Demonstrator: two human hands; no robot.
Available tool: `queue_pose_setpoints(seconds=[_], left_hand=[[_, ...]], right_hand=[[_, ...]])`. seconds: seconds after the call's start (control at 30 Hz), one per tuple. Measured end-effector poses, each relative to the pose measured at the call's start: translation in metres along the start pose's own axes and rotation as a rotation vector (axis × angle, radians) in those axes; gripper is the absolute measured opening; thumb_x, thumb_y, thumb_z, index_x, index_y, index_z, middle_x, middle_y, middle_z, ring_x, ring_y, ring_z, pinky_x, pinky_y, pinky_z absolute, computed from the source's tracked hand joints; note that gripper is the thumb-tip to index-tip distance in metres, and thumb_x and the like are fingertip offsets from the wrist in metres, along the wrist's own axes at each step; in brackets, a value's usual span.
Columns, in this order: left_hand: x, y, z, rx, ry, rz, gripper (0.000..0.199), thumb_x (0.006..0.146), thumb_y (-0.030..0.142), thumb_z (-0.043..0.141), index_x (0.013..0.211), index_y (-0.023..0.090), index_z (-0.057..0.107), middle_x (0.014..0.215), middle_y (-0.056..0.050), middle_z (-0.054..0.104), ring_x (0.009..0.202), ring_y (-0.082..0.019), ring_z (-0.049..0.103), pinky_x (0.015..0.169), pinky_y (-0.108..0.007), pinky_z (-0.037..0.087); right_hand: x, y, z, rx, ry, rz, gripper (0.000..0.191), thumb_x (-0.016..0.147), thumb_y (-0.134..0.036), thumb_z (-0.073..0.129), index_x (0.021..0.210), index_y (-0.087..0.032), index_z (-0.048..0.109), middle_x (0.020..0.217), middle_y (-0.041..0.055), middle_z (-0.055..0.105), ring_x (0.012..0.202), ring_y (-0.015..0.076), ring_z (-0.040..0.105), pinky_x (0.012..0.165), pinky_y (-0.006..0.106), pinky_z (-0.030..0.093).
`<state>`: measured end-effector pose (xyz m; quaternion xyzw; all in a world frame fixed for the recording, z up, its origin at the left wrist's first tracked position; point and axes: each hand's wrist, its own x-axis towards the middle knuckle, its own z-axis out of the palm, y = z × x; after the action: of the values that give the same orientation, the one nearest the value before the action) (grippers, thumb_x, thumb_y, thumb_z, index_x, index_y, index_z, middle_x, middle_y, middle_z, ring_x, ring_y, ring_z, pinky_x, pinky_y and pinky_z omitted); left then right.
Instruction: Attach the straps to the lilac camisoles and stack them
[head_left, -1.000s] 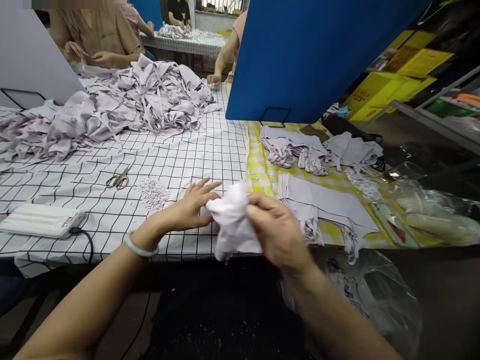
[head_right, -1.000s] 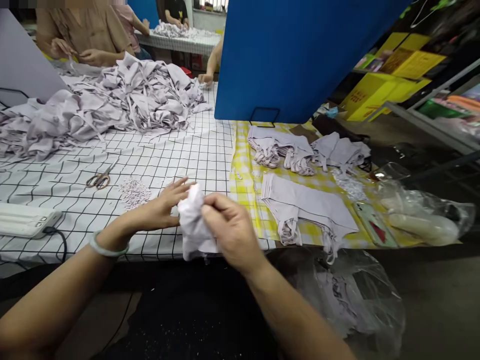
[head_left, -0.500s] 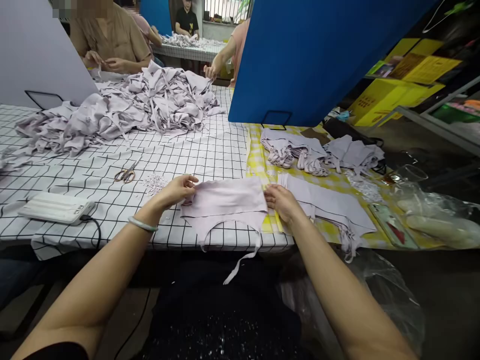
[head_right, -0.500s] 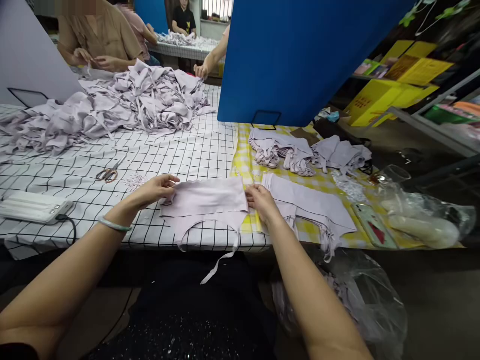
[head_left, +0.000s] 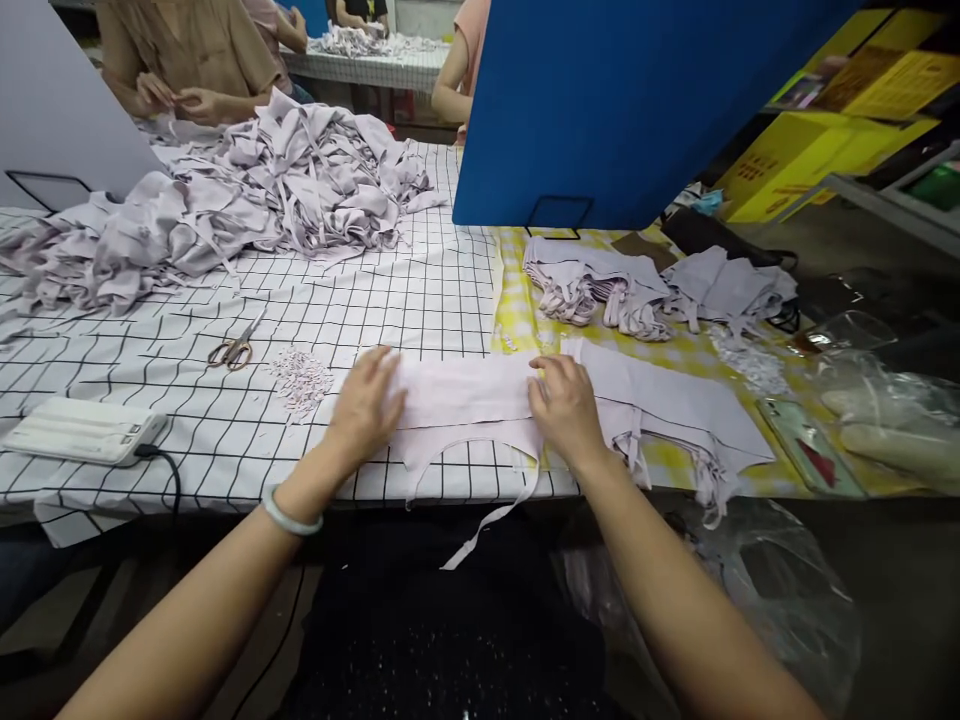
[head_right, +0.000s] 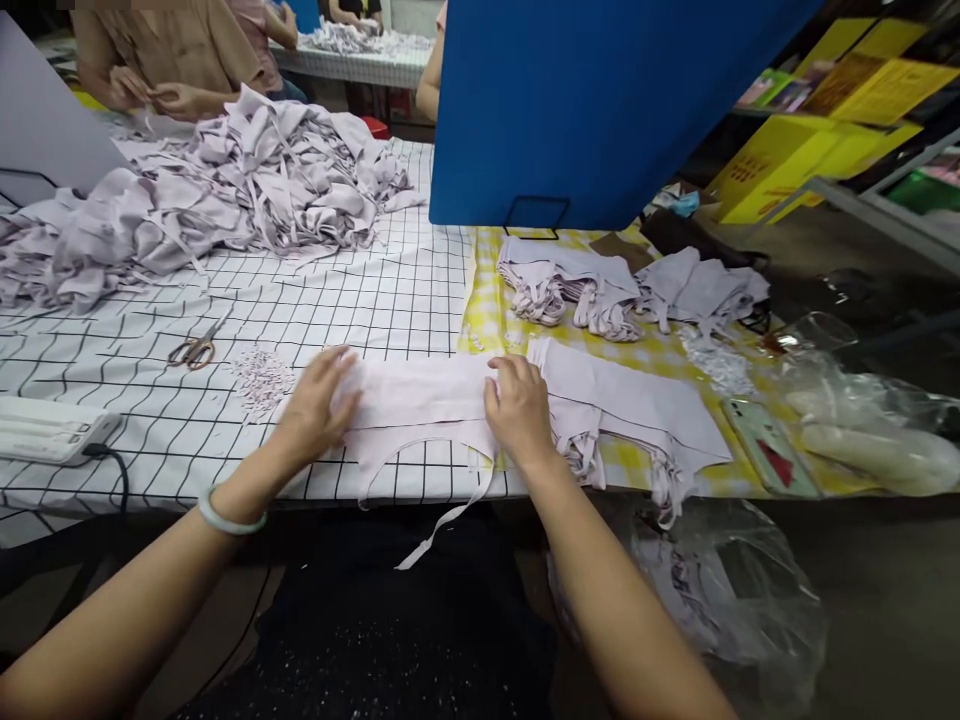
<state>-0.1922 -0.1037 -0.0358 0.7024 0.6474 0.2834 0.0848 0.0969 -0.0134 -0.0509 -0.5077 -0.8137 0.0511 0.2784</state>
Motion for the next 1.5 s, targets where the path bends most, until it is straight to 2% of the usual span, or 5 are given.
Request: queue_pose_setpoints(seconds=[0.53,1.0,1.17,1.37,1.5], left_hand=[[-0.01,0.11,0.09,-0.523,-0.278,0.334,0.037,0.083,0.001,0.048,0.112,0.014,0.067,0.116,-0.013,0.069,0.109,-0.022,0.066,0.097,-0.04,0.055],[0.004,0.138,0.093,-0.428,-0.417,0.34,0.01,0.083,0.02,0.068,0.088,0.022,0.076,0.115,-0.009,0.068,0.111,-0.028,0.058,0.099,-0.05,0.047],[0.025,0.18,0.072,-0.921,-0.477,0.31,0.022,0.088,0.037,0.066,0.1,0.02,0.072,0.113,-0.009,0.07,0.111,-0.026,0.062,0.103,-0.044,0.045],[0.023,0.186,0.072,-1.204,-0.442,0.052,0.02,0.088,0.034,0.066,0.076,0.018,0.068,0.117,-0.012,0.072,0.121,-0.027,0.062,0.108,-0.044,0.043],[0.005,0.175,0.087,-1.122,-0.319,0.109,0.012,0.09,0.028,0.064,0.084,0.019,0.068,0.136,-0.014,0.064,0.138,-0.027,0.05,0.118,-0.051,0.035]], right_hand=[[-0.161,-0.063,-0.018,1.287,-0.315,0.83,0.04,0.082,-0.057,0.069,0.091,-0.018,0.068,0.094,0.0069,0.073,0.099,0.0233,0.067,0.098,0.04,0.047],[-0.083,0.004,-0.199,0.443,-0.453,0.442,0.03,0.087,-0.05,0.065,0.091,-0.023,0.076,0.081,0.0035,0.069,0.068,0.0171,0.057,0.063,0.029,0.044],[-0.032,0.003,-0.186,0.592,-0.699,0.246,0.025,0.088,-0.045,0.063,0.092,-0.022,0.072,0.076,0.0002,0.065,0.07,0.0152,0.056,0.064,0.027,0.044],[-0.052,0.017,-0.146,0.749,-0.066,0.505,0.037,0.076,-0.054,0.075,0.09,-0.021,0.065,0.083,0.0008,0.063,0.078,0.0163,0.06,0.075,0.03,0.051],[-0.079,0.0,-0.117,1.011,-0.148,0.674,0.046,0.084,-0.065,0.061,0.08,-0.02,0.068,0.086,0.0052,0.068,0.084,0.0191,0.062,0.078,0.033,0.052]])
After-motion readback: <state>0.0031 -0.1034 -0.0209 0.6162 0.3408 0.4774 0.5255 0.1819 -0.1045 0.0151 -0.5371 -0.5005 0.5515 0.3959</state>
